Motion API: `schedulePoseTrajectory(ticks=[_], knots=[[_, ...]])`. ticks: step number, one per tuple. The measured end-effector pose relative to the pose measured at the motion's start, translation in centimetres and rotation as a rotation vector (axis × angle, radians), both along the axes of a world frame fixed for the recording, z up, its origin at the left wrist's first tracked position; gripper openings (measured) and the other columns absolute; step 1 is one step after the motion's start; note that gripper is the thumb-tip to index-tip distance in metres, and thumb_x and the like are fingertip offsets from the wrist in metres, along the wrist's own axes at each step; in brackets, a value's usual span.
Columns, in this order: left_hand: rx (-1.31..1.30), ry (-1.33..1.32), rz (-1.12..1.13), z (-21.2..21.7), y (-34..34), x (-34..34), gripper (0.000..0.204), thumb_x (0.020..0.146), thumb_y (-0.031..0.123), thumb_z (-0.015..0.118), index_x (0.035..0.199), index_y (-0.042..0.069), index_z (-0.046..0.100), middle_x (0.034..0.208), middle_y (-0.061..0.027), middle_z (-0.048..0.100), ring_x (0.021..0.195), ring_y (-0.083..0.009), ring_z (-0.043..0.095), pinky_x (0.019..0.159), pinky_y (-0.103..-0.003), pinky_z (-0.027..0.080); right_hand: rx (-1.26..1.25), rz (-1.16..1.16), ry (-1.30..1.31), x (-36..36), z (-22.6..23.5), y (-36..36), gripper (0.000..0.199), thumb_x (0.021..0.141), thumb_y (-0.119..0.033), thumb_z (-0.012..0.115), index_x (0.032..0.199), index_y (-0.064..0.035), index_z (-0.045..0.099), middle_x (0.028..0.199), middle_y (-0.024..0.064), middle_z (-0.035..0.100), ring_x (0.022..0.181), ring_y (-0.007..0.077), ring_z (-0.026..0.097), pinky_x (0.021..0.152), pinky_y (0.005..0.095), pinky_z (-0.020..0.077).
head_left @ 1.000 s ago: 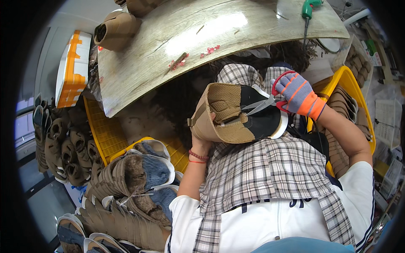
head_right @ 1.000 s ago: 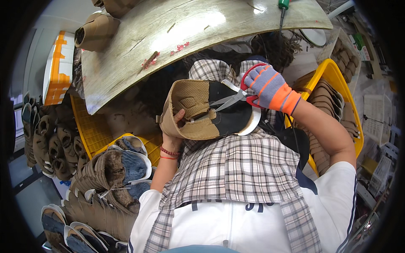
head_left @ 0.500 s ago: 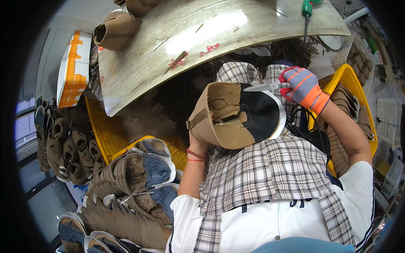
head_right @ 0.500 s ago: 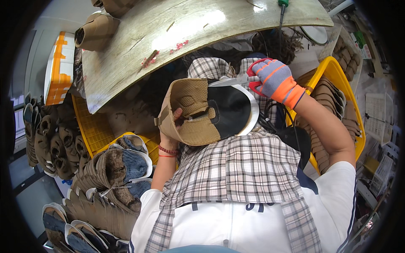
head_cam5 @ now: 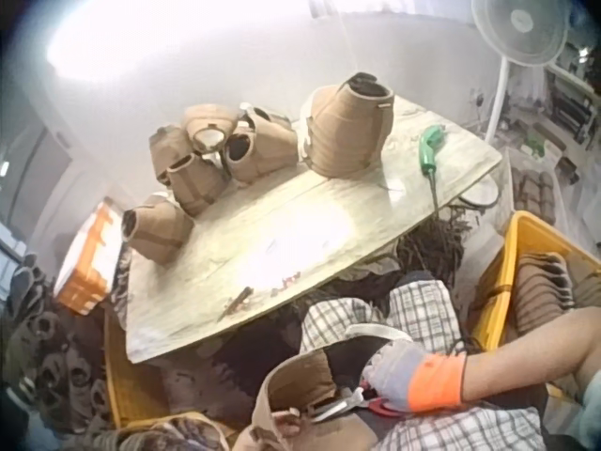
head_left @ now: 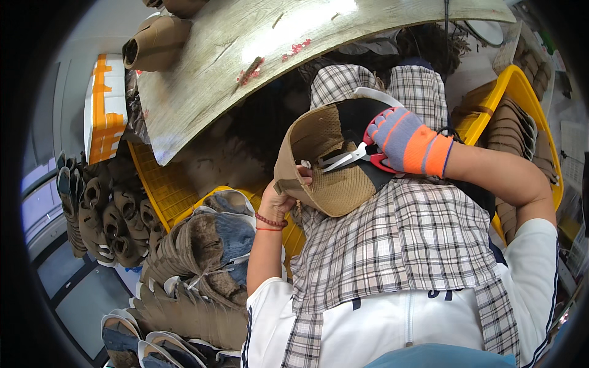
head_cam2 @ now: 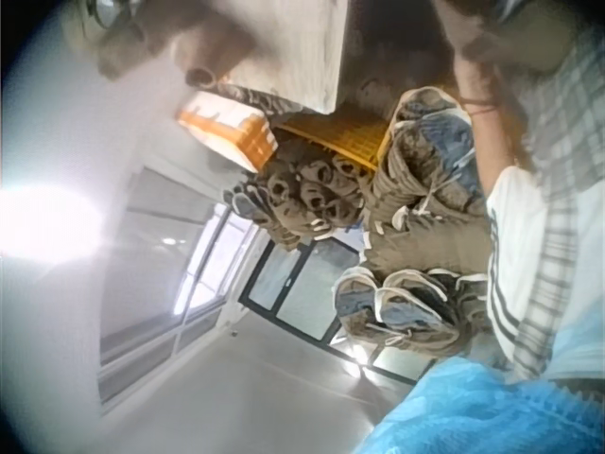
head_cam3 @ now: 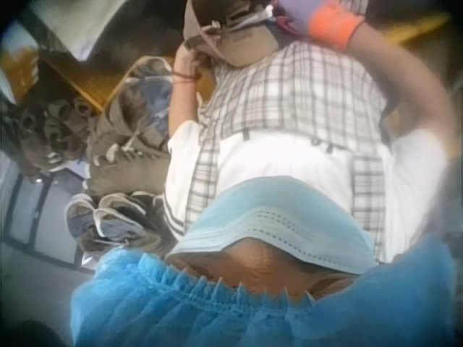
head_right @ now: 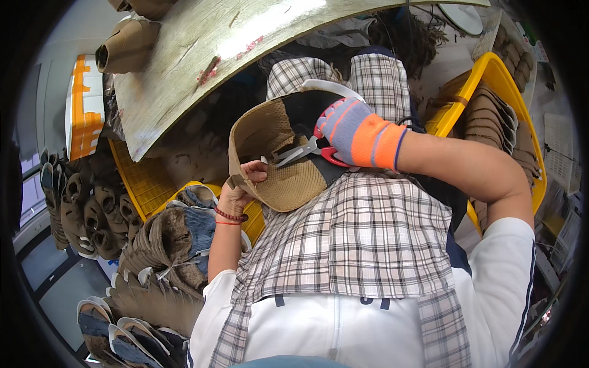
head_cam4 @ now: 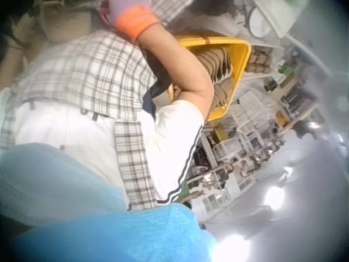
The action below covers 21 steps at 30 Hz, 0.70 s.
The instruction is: The person uses a handheld electric cutter to trim the upper part of several brown shoes on a workbench. They then switch to scissors to trim the interior lining of the shoes. The person handles the shoes one at a time, placing them back on the table after each cut.
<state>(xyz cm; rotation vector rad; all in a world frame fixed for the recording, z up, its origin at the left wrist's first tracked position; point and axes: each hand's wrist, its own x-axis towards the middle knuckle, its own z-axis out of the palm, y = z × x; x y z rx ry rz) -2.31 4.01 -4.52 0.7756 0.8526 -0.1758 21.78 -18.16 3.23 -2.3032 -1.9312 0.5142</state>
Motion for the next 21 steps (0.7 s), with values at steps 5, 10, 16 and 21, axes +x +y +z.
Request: schedulePoseTrajectory(ticks=[5, 10, 16, 21], knots=[[-0.108, 0.012, 0.07, 0.0, -0.4, -0.6, 0.026, 0.071, -0.008, 0.071, 0.096, -0.001, 0.069, 0.095, -0.0117, 0.07, 0.084, -0.0219, 0.067, 0.08, -0.035, 0.056, -0.017, 0.044, -0.021, -0.5, -0.3, 1.2, 0.03, 0.07, -0.029, 0.073, 0.095, -0.0129, 0.069, 0.086, 0.0083, 0.067, 0.084, 0.0239, 0.065, 0.072, 0.0349, 0.0497], [-0.149, -0.007, 0.095, -1.1, -0.1, -1.3, 0.041, 0.075, -0.006, 0.074, 0.112, 0.003, 0.059, 0.098, -0.01, 0.067, 0.089, -0.0209, 0.066, 0.078, -0.035, 0.057, 0.009, 0.048, -0.052, -0.9, -0.3, 2.0, 0.028, 0.071, -0.03, 0.072, 0.093, -0.0123, 0.069, 0.082, 0.0081, 0.067, 0.081, 0.0242, 0.066, 0.071, 0.0349, 0.0505], [-0.103, -0.014, 0.019, -1.3, -0.4, -1.0, 0.031, 0.073, -0.005, 0.073, 0.103, -0.001, 0.067, 0.098, -0.0098, 0.068, 0.088, -0.0202, 0.066, 0.079, -0.035, 0.056, -0.07, -0.066, 0.033, 0.2, -0.5, 0.9, 0.028, 0.074, -0.03, 0.07, 0.093, -0.0093, 0.069, 0.079, 0.009, 0.068, 0.079, 0.0279, 0.068, 0.069, 0.0363, 0.0534], [-0.081, -0.098, -0.008, -0.8, -0.6, -1.2, 0.033, 0.079, 0.006, 0.074, 0.109, 0.001, 0.063, 0.101, -0.006, 0.066, 0.092, -0.0179, 0.065, 0.08, -0.032, 0.056, 0.06, -0.074, 0.133, 2.5, 1.4, -3.2, 0.033, 0.074, -0.033, 0.069, 0.095, -0.0081, 0.068, 0.083, 0.01, 0.067, 0.081, 0.0297, 0.065, 0.074, 0.0377, 0.0503]])
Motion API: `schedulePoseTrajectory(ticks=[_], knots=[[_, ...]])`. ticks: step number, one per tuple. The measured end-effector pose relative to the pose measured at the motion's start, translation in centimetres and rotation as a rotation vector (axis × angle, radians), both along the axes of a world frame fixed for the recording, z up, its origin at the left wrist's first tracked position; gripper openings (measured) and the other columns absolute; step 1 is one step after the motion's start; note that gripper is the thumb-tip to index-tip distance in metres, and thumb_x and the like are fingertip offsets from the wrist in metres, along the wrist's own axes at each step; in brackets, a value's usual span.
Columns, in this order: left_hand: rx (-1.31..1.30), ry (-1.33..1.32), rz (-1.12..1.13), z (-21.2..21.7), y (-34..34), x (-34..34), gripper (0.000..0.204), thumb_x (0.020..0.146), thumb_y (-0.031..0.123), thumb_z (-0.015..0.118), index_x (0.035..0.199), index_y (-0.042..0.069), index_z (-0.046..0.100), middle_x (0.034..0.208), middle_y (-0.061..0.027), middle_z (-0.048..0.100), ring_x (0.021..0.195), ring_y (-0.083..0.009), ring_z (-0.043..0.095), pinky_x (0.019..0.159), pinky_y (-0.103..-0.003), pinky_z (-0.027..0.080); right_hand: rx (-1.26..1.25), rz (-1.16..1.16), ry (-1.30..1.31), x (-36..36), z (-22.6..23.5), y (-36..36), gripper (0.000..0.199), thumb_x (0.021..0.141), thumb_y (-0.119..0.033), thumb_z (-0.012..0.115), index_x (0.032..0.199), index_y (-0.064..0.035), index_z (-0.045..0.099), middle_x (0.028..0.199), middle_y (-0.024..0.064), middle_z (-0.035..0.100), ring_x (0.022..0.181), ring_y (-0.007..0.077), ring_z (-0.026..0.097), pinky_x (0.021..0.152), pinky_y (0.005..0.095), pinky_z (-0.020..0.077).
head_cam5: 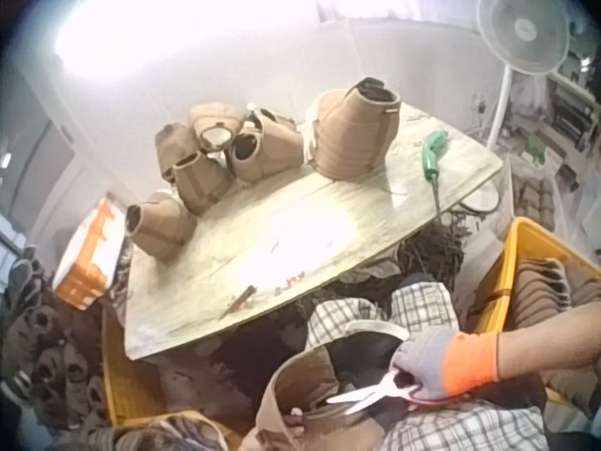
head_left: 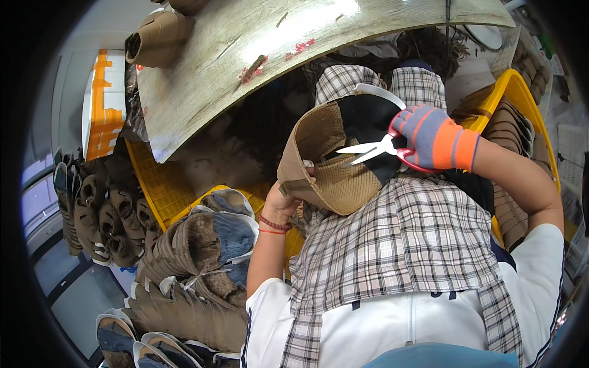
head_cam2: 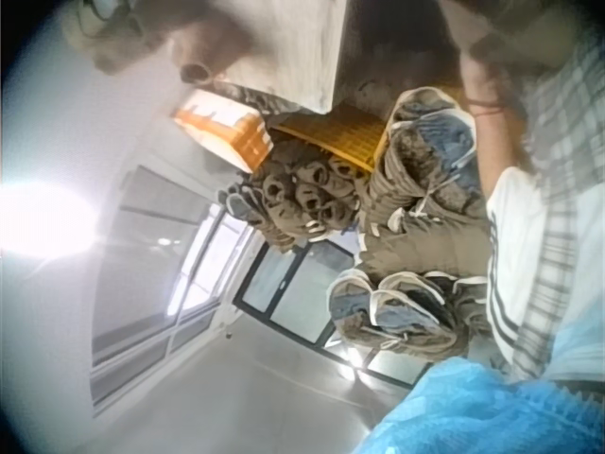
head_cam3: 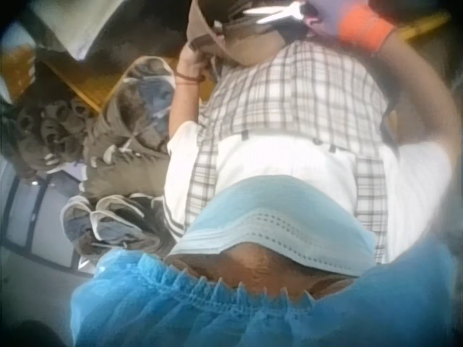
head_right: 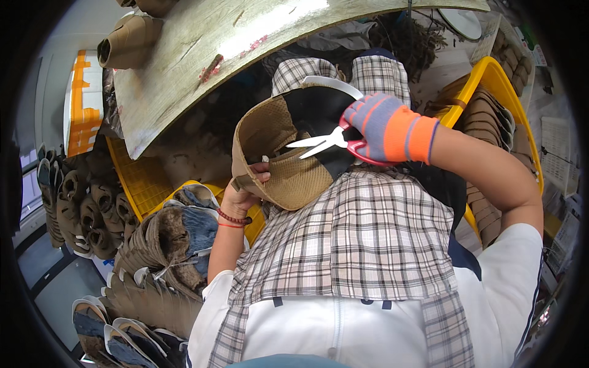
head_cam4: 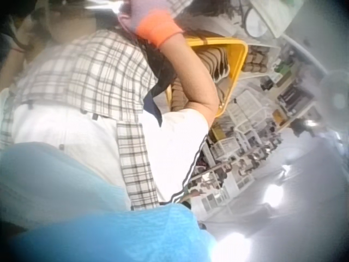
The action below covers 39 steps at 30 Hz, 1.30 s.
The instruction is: The person uses a handheld electric cutter to trim the upper part of several brown shoes on a workbench. They then switch to scissors to trim the interior lining of the shoes. The person handles the shoes one at a time, placing them back on the table after each cut.
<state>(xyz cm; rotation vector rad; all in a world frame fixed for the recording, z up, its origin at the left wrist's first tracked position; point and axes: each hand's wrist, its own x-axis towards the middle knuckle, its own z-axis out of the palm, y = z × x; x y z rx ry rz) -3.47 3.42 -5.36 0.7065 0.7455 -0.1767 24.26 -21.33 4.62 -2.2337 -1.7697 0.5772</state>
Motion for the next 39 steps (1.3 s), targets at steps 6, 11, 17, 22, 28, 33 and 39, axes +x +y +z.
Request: schedulePoseTrajectory(ticks=[6, 11, 17, 22, 28, 33, 39], knots=[[-0.064, 0.041, 0.081, 1.1, -0.4, 0.7, 0.028, 0.071, -0.006, 0.076, 0.098, 0.0, 0.069, 0.094, -0.0073, 0.068, 0.087, -0.0196, 0.064, 0.079, -0.035, 0.055, -0.124, 0.142, 0.003, -1.1, -0.1, -0.3, 0.031, 0.074, -0.032, 0.068, 0.095, -0.009, 0.068, 0.084, 0.0101, 0.066, 0.083, 0.028, 0.064, 0.075, 0.0373, 0.0496], [-0.049, 0.067, 0.11, 1.8, -0.8, 0.9, 0.03, 0.071, -0.004, 0.078, 0.099, 0.001, 0.069, 0.094, -0.0058, 0.067, 0.088, -0.0191, 0.063, 0.08, -0.034, 0.054, -0.194, 0.12, 0.048, -1.5, -1.1, 0.1, 0.028, 0.078, -0.033, 0.068, 0.095, -0.0115, 0.069, 0.08, 0.0081, 0.067, 0.076, 0.0262, 0.066, 0.068, 0.0364, 0.0521], [-0.032, 0.042, 0.105, 1.3, -0.8, 0.4, 0.032, 0.07, -0.003, 0.078, 0.101, 0.001, 0.069, 0.095, -0.0063, 0.067, 0.088, -0.0193, 0.064, 0.081, -0.033, 0.054, -0.189, -0.048, 0.046, 0.1, -1.1, -1.5, 0.029, 0.07, -0.026, 0.074, 0.091, -0.0076, 0.067, 0.082, 0.0092, 0.066, 0.076, 0.026, 0.065, 0.07, 0.0368, 0.0507], [-0.031, 0.05, 0.096, 0.8, -0.7, 0.6, 0.032, 0.071, -0.003, 0.078, 0.102, 0.001, 0.069, 0.096, -0.0064, 0.068, 0.088, -0.0193, 0.064, 0.082, -0.033, 0.054, -0.022, 0.074, 0.036, -0.5, -0.7, -1.1, 0.03, 0.069, -0.029, 0.073, 0.09, -0.0088, 0.065, 0.082, 0.0091, 0.063, 0.081, 0.0283, 0.061, 0.077, 0.0375, 0.0453], [-0.055, 0.057, 0.102, 1.6, -0.8, 0.8, 0.032, 0.07, -0.005, 0.078, 0.1, 0.002, 0.07, 0.095, -0.0045, 0.068, 0.088, -0.0184, 0.064, 0.082, -0.033, 0.053, -0.04, 0.091, 0.056, -0.7, -1.7, -1.0, 0.027, 0.072, -0.03, 0.072, 0.09, -0.0104, 0.067, 0.08, 0.0081, 0.063, 0.077, 0.028, 0.061, 0.074, 0.0371, 0.0457], [-0.065, 0.044, 0.106, 2.0, -0.8, 0.9, 0.031, 0.068, -0.005, 0.08, 0.097, 0.003, 0.071, 0.094, -0.0036, 0.068, 0.089, -0.0176, 0.063, 0.083, -0.033, 0.053, -0.072, 0.106, 0.059, -1.3, -1.2, -1.1, 0.029, 0.073, -0.033, 0.072, 0.09, -0.0103, 0.067, 0.08, 0.0089, 0.064, 0.078, 0.028, 0.061, 0.072, 0.0382, 0.0463], [-0.056, 0.078, 0.121, 1.5, -0.8, 0.7, 0.031, 0.068, -0.005, 0.08, 0.097, 0.003, 0.071, 0.094, -0.0037, 0.068, 0.09, -0.0176, 0.063, 0.083, -0.033, 0.053, -0.144, 0.063, 0.032, -1.7, -0.3, -1.6, 0.029, 0.075, -0.031, 0.071, 0.092, -0.0076, 0.069, 0.081, 0.0087, 0.068, 0.076, 0.0266, 0.066, 0.072, 0.035, 0.0519]])
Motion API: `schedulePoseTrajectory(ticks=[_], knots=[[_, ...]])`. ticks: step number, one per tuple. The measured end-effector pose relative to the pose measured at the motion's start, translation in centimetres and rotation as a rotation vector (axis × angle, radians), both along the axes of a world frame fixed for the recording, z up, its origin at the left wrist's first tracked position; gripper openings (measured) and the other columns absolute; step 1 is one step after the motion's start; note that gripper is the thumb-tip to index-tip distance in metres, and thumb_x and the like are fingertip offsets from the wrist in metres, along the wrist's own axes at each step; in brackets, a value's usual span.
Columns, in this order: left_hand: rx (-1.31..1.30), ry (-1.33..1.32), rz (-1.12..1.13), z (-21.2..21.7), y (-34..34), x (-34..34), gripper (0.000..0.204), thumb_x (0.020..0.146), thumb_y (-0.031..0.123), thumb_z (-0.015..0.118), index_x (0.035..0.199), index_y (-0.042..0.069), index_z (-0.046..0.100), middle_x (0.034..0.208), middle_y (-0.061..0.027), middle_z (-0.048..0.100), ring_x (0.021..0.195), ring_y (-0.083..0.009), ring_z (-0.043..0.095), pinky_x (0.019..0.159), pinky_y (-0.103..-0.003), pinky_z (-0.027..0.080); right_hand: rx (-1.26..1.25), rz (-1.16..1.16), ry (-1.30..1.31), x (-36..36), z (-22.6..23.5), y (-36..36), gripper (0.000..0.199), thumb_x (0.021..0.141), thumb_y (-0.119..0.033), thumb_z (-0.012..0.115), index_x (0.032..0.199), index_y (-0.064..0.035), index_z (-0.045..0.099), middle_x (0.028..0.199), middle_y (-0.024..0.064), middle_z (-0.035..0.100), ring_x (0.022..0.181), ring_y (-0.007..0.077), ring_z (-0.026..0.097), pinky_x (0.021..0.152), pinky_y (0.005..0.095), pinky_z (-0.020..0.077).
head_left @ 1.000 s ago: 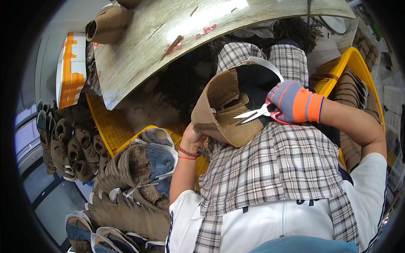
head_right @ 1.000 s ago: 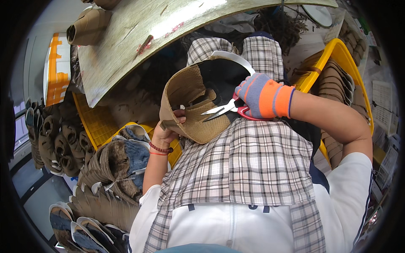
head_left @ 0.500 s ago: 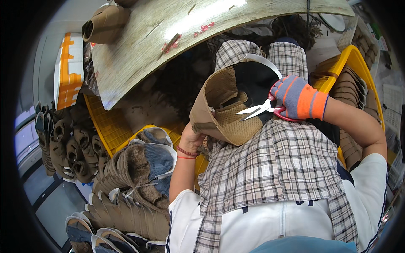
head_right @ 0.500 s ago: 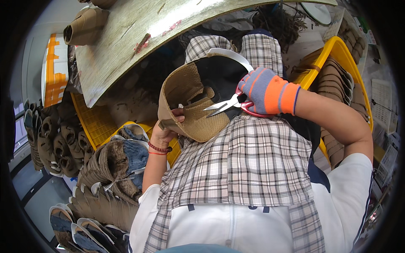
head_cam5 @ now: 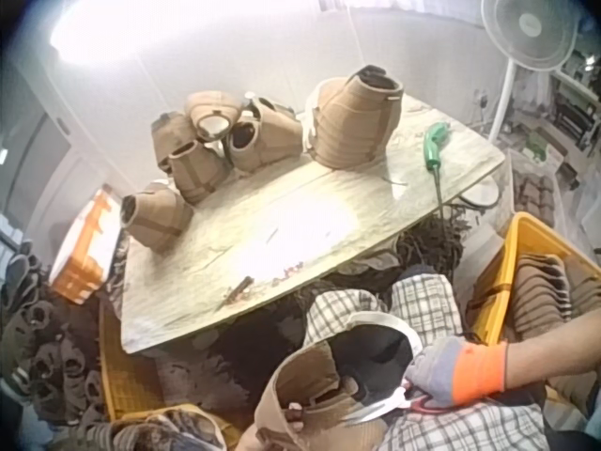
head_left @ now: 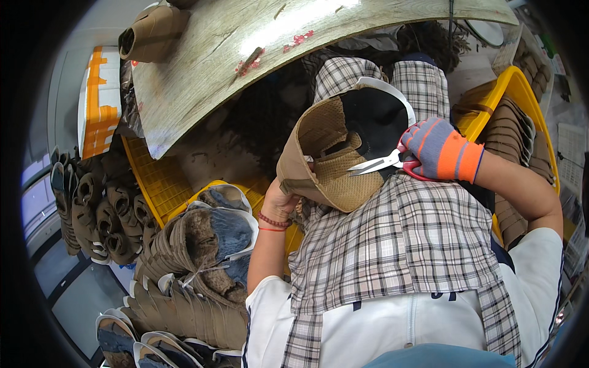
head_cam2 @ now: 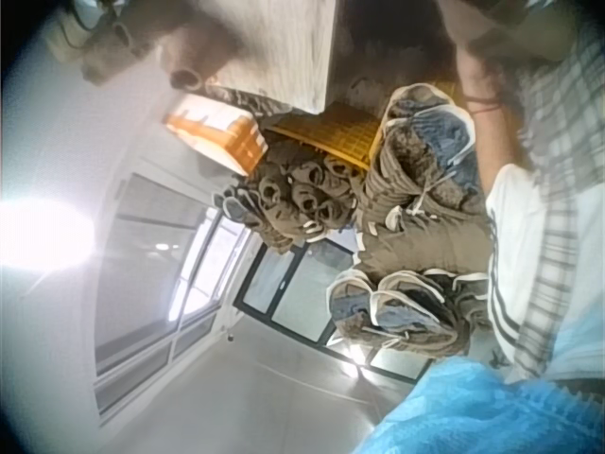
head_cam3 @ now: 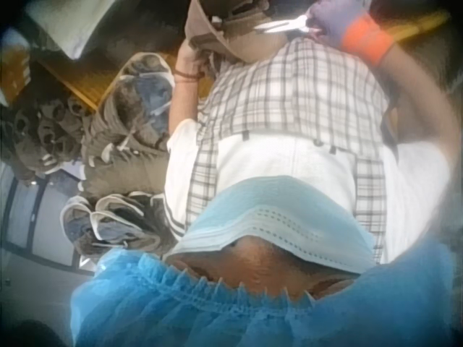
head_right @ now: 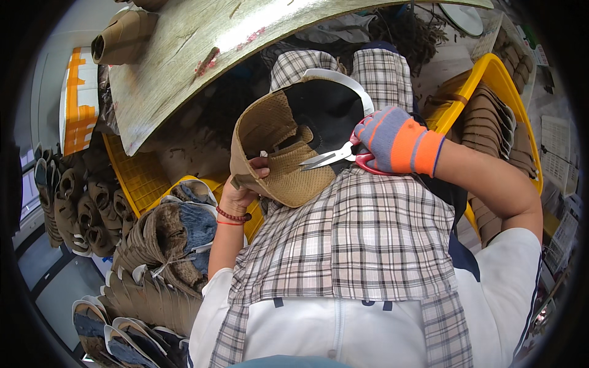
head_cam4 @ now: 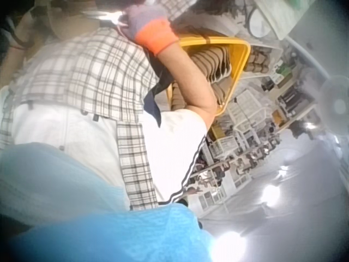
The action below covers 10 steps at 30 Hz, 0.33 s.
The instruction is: The person uses a handheld electric cutter to trim the upper part of several brown shoes on a workbench. They then switch to scissors to trim the interior lining of the shoes. The person handles the shoes one at a time, placing them back on the table after each cut.
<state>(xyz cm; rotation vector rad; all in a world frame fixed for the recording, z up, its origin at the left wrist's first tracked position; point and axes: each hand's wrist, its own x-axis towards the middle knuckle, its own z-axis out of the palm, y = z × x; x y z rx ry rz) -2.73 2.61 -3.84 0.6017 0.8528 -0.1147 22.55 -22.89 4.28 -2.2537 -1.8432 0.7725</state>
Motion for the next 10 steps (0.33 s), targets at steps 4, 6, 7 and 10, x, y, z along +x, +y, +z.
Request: schedulePoseTrajectory(ticks=[4, 6, 7, 10], knots=[[-0.011, -0.014, 0.002, 0.1, 0.0, 0.0, 0.033, 0.068, -0.005, 0.079, 0.099, 0.003, 0.07, 0.095, -0.0043, 0.068, 0.09, -0.0177, 0.063, 0.083, -0.033, 0.053, 0.025, -0.005, 0.028, -0.4, 0.2, 0.3, 0.03, 0.075, -0.035, 0.071, 0.091, -0.0104, 0.068, 0.078, 0.0077, 0.065, 0.072, 0.0266, 0.062, 0.066, 0.0372, 0.0468], [-0.004, -0.012, 0.01, -0.3, 0.0, -0.2, 0.034, 0.069, -0.005, 0.079, 0.101, 0.002, 0.07, 0.095, -0.0049, 0.068, 0.09, -0.0177, 0.063, 0.084, -0.033, 0.053, 0.019, 0.004, 0.011, -0.7, -0.3, 0.3, 0.031, 0.075, -0.037, 0.071, 0.092, -0.0107, 0.068, 0.078, 0.0073, 0.065, 0.073, 0.0267, 0.063, 0.067, 0.0375, 0.0472], [-0.006, -0.008, 0.009, -0.2, 0.1, -0.2, 0.034, 0.069, -0.005, 0.079, 0.101, 0.002, 0.07, 0.096, -0.0052, 0.068, 0.09, -0.0177, 0.063, 0.084, -0.033, 0.053, 0.018, 0.009, 0.003, -0.9, -0.5, 0.4, 0.032, 0.075, -0.037, 0.071, 0.092, -0.0109, 0.068, 0.078, 0.0071, 0.065, 0.073, 0.0268, 0.063, 0.068, 0.0377, 0.0474], [-0.013, -0.001, 0.005, -0.1, 0.0, -0.1, 0.035, 0.07, -0.005, 0.078, 0.103, 0.002, 0.069, 0.097, -0.006, 0.068, 0.09, -0.0178, 0.063, 0.084, -0.033, 0.053, -0.102, -0.015, -0.107, -1.1, 0.2, 0.4, 0.034, 0.073, -0.035, 0.074, 0.098, -0.0123, 0.071, 0.084, 0.0088, 0.07, 0.082, 0.0254, 0.068, 0.077, 0.0325, 0.053]])
